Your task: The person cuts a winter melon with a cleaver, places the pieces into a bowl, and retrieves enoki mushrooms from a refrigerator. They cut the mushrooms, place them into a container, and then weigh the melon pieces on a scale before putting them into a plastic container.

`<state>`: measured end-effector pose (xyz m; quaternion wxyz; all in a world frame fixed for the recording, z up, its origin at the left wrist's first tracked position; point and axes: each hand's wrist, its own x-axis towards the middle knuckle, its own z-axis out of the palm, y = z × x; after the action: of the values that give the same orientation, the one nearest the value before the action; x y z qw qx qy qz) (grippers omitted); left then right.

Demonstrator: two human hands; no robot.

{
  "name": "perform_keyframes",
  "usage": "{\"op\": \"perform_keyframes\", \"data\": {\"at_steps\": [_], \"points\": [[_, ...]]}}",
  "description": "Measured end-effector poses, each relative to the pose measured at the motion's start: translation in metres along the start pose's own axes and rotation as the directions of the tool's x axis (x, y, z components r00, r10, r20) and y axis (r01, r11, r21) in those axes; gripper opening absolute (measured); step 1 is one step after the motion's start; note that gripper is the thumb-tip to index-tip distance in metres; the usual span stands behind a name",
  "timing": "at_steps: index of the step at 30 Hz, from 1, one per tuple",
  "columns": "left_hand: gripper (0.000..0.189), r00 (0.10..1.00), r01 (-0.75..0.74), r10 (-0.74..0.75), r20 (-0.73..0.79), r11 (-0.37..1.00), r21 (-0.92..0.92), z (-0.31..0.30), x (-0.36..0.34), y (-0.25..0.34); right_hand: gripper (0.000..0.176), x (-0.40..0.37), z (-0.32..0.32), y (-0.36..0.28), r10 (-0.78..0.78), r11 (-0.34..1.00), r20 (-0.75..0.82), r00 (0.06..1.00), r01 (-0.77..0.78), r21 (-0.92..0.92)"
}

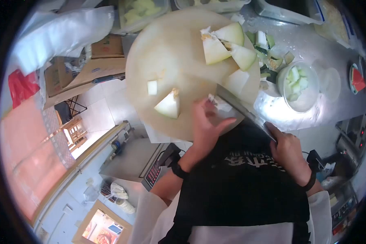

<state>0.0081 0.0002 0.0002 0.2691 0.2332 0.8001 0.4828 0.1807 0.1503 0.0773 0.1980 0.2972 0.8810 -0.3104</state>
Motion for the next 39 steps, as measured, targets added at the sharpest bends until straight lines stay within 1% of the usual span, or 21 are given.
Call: {"op": "perform_keyframes", "data": {"at_steps": [1,3,4,6,8,10,11,13,17,19,20,22,25,27,29,31,34,35,36,37,39], "points": [[0.052,1.0,-0.015,0.015,-0.023,1.0,-0.003,0.002,0.004,-0.002,0.051,-0.004,0.001,0.002,-0.021,1.0,-0.014,1.0,0.021,-0.012],[0.052,0.98,-0.2,0.192,0.059,0.895,0.399,0.011,0.019,-0.006,0.037,-0.009,0.003,0.01,0.13,0.986,0.012,0.991,-0.131,0.104],[0.052,0.989,-0.144,0.145,0.015,0.949,0.28,0.013,0.019,-0.003,0.037,-0.012,0.004,0.013,0.112,0.99,-0.002,0.994,-0.111,0.093],[0.051,0.979,-0.189,0.204,-0.031,0.947,0.258,0.012,0.014,-0.012,0.026,-0.018,0.006,0.019,0.159,0.954,-0.04,0.987,-0.143,0.264],[0.051,0.964,-0.236,0.258,-0.069,0.943,0.235,0.007,0.009,-0.015,0.026,-0.029,0.011,0.023,0.203,0.931,-0.03,0.979,-0.183,0.316],[0.049,0.99,-0.139,0.139,0.006,0.99,0.02,-0.009,0.001,-0.018,0.026,-0.04,0.019,0.029,0.263,0.878,0.03,0.964,-0.252,0.407],[0.049,0.99,-0.143,0.143,0.0,0.99,0.017,-0.013,-0.001,-0.018,0.026,-0.043,0.022,0.03,0.259,0.881,0.025,0.965,-0.247,0.403],[0.049,0.992,0.095,-0.064,0.105,0.942,-0.322,-0.019,-0.008,-0.016,0.026,-0.049,0.029,0.032,0.219,0.86,-0.004,0.976,-0.191,0.472],[0.051,0.992,0.068,-0.038,0.117,0.962,-0.265,-0.025,-0.016,-0.006,0.025,-0.043,0.027,0.029,0.141,0.903,-0.013,0.99,-0.123,0.412],[0.048,0.995,-0.094,0.094,-0.036,0.995,-0.014,-0.024,-0.021,0.003,0.023,-0.036,0.029,0.035,0.173,0.861,-0.008,0.985,-0.148,0.486],[0.048,0.995,-0.097,0.096,-0.036,0.995,-0.011,-0.023,-0.022,0.003,0.021,-0.036,0.019,0.027,0.256,0.819,0.05,0.965,-0.244,0.519],[0.045,0.97,-0.18,0.208,-0.129,0.964,0.197,-0.017,-0.024,0.002,0.021,-0.042,0.016,0.029,0.298,0.815,0.032,0.954,-0.271,0.513],[0.046,0.958,-0.201,0.254,-0.131,0.925,0.324,-0.001,-0.023,-0.019,0.02,-0.05,0.009,0.027,0.365,0.783,0.065,0.929,-0.344,0.518],[0.045,0.946,-0.222,0.284,-0.158,0.92,0.322,0.006,-0.022,-0.021,0.021,-0.056,0.016,0.034,0.252,0.865,0.008,0.968,-0.229,0.446],[0.045,0.932,-0.239,0.309,-0.187,0.916,0.322,0.007,-0.019,-0.019,0.022,-0.056,0.019,0.03,0.247,0.86,0.005,0.969,-0.221,0.46],[0.037,0.986,-0.012,0.06,-0.152,0.955,0.297,0.005,-0.007,-0.01,0.023,-0.054,0.022,0.029,0.238,0.853,0.0,0.971,-0.209,0.479],[0.034,0.997,0.029,-0.002,-0.075,0.933,0.359,-0.004,0.018,0.006,0.027,-0.052,0.03,0.035,0.263,0.835,0.019,0.965,-0.238,0.496],[0.034,0.997,0.027,-0.001,-0.073,0.933,0.36,-0.005,0.024,0.004,0.028,-0.052,0.035,0.039,0.212,0.865,-0.045,0.976,-0.166,0.473],[0.032,0.993,-0.047,0.073,-0.091,0.965,0.259,-0.005,0.029,0.0,0.03,-0.053,0.038,0.041,0.159,0.89,-0.108,0.981,-0.096,0.445],[0.031,0.983,-0.124,0.143,-0.117,0.98,0.157,-0.006,0.031,-0.002,0.03,-0.053,0.037,0.041,0.161,0.889,-0.108,0.981,-0.097,0.447],[0.033,0.977,-0.155,0.167,-0.131,0.983,0.097,-0.011,0.024,-0.002,0.032,-0.054,0.037,0.037,0.06,0.973,-0.138,0.989,-0.027,0.231]]}}
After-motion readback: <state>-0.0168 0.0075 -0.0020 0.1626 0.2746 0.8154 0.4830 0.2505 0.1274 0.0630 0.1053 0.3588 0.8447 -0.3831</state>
